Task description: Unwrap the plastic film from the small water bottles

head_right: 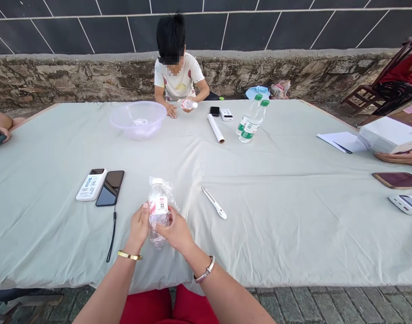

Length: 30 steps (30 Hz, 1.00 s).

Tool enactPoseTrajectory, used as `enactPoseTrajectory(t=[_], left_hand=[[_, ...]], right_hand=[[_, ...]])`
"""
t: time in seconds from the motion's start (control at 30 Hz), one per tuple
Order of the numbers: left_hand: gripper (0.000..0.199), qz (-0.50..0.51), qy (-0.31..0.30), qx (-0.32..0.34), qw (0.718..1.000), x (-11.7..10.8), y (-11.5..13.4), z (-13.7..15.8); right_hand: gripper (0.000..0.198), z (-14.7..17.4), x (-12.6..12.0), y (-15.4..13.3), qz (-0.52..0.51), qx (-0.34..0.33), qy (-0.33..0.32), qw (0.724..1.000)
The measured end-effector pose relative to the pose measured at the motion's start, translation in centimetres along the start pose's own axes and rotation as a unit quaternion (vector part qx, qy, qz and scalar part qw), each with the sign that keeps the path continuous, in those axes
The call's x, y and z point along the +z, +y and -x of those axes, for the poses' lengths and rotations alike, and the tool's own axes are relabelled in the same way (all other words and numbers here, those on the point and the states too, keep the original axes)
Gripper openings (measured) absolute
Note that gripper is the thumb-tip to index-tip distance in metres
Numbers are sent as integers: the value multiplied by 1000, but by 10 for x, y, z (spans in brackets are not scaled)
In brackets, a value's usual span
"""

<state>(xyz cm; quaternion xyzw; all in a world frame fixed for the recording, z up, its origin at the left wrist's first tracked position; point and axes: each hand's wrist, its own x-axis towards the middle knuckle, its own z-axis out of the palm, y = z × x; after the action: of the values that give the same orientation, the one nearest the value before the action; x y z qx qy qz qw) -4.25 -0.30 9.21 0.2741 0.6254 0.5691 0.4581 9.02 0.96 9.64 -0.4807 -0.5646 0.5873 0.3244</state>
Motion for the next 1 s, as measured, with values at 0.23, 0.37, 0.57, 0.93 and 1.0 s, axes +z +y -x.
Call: enactPoseTrajectory(t=[0.23, 0.37, 0.57, 0.93, 1.0], left_hand=[[32, -163, 91, 66, 980, 17, 7, 8], [29, -265, 83, 167, 946, 17, 0, -2], [35, -115, 68, 101, 986, 14, -10, -11], [35, 79, 78, 9, 994, 25, 0, -9], [39, 40, 75, 30, 996, 25, 6, -11]], right_hand=[[79, 3, 6, -2, 174, 28, 132, 975], [78, 5, 12, 3, 180, 9, 177, 967], [78, 0, 14, 14, 59, 37, 202, 977], [51, -12, 7, 1, -318, 112, 57, 940], [51, -13, 5, -3, -325, 130, 39, 936]])
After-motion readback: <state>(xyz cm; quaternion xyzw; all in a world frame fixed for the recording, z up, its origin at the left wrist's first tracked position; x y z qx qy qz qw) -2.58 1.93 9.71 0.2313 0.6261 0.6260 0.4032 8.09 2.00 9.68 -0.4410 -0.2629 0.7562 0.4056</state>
